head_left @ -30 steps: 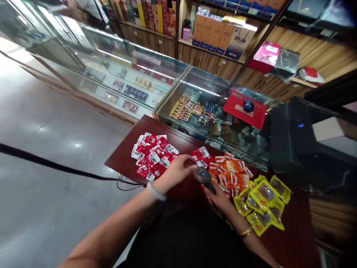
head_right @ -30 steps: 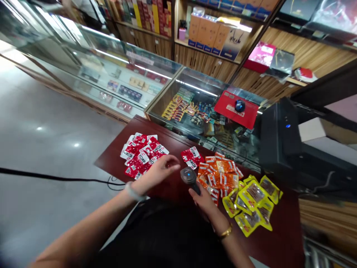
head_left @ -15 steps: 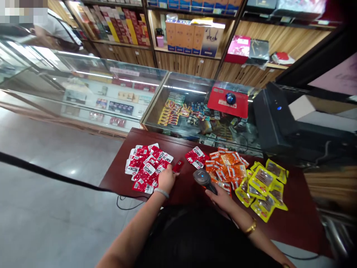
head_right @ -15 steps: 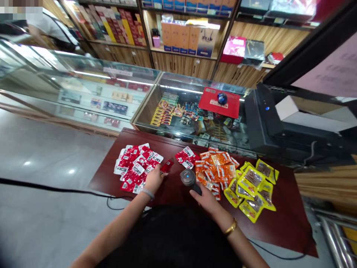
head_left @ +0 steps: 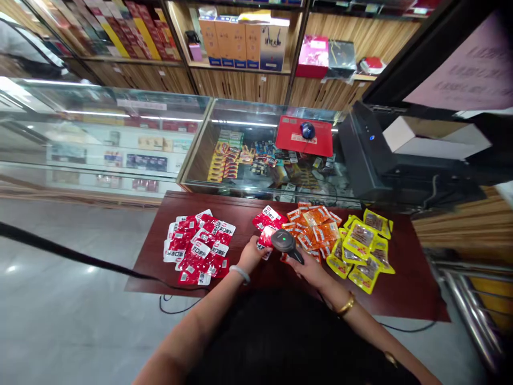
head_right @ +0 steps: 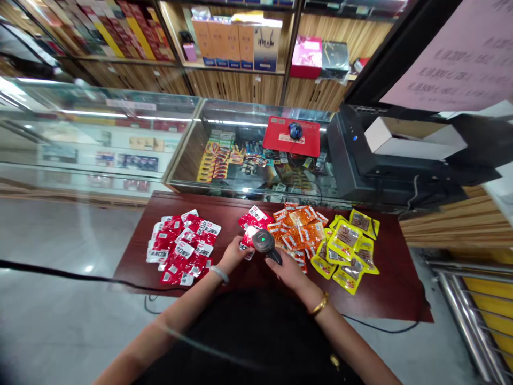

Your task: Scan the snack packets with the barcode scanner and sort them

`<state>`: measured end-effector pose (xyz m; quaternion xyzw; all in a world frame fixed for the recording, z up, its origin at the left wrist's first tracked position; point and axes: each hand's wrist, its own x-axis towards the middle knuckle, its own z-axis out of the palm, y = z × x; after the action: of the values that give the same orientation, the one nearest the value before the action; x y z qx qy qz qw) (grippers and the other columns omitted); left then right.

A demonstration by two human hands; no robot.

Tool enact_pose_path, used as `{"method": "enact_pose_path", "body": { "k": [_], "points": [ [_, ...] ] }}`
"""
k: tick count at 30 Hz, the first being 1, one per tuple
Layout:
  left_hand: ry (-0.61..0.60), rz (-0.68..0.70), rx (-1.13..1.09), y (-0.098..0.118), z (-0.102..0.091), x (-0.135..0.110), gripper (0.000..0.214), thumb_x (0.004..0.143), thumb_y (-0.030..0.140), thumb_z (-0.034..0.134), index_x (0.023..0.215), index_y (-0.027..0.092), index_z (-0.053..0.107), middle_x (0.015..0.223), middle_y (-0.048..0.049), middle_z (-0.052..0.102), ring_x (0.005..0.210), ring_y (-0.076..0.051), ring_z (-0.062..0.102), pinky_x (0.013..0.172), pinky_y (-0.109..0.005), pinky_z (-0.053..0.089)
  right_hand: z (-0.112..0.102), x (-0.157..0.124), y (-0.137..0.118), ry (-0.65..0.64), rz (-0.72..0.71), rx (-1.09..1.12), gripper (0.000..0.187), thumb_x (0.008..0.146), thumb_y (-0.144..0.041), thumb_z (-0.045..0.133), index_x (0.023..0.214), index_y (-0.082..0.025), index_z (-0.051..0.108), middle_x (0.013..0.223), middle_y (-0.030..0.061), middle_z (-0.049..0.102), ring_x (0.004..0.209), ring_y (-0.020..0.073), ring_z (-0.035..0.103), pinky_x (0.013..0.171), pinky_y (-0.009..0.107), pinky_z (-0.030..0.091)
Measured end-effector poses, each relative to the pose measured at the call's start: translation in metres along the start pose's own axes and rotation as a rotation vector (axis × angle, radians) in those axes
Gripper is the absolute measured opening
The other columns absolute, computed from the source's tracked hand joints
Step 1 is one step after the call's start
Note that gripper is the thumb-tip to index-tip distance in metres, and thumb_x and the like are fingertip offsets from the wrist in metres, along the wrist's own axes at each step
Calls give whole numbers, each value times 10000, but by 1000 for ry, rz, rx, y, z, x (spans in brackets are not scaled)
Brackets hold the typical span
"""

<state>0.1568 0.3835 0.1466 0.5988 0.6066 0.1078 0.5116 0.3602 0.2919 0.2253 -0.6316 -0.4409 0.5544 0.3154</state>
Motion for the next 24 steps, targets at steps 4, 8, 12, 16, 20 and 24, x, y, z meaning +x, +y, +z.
{"method": "enact_pose_path", "body": {
  "k": [4, 8, 12, 16, 20, 24],
  "points": [
    [-26, 63, -122, 15, 13, 7, 354, 729, 253, 714, 1032, 176, 547, 947, -51, 686, 838, -168, 646, 760, -263, 472, 2, 1, 7, -30, 48, 28, 466, 841, -555, 597, 1124, -186, 562, 587, -50, 502, 451, 107, 436, 445, 233, 373],
    [69, 120, -51, 16, -11, 11, 295, 766, 268, 683, 1023, 177, 569, 953, -55, 680, 855, -168, 635, 803, -281, 474, 7, 6, 9, -76, 69, 31, 501, 848, -569, 580, 1155, -178, 521, 563, -72, 450, 445, 109, 437, 440, 232, 368],
    [411, -75, 446, -9, -70, 7, 453, 747, 373, 708, 1115, 151, 565, 1150, -148, 612, 1130, -295, 538, 987, -407, 378, 14, 7, 8, -104, 43, -28, 511, 848, -555, 584, 1187, -176, 533, 633, -40, 532, 474, 116, 470, 474, 248, 403],
    [500, -242, 692, -31, -106, 9, 575, 727, 426, 711, 1206, 174, 516, 1261, -165, 533, 1191, -346, 472, 970, -438, 369, 19, 7, 11, -93, 4, -87, 508, 841, -553, 589, 1176, -172, 583, 702, 3, 620, 517, 137, 524, 525, 269, 451],
    [461, -186, 780, -34, -107, 17, 520, 717, 452, 713, 1113, 158, 546, 1223, -159, 553, 1176, -333, 485, 961, -418, 373, 21, 8, 15, -67, -39, -132, 549, 814, -567, 615, 1189, -166, 612, 890, 76, 713, 741, 224, 657, 705, 339, 528],
    [348, -130, 723, -24, -105, 23, 390, 765, 387, 675, 1050, 156, 544, 1062, -157, 638, 1078, -303, 574, 893, -376, 404, 19, 7, 19, -56, -96, -129, 550, 812, -556, 624, 1223, -190, 612, 1149, 111, 691, 1060, 300, 630, 949, 442, 478]
  ]
}}
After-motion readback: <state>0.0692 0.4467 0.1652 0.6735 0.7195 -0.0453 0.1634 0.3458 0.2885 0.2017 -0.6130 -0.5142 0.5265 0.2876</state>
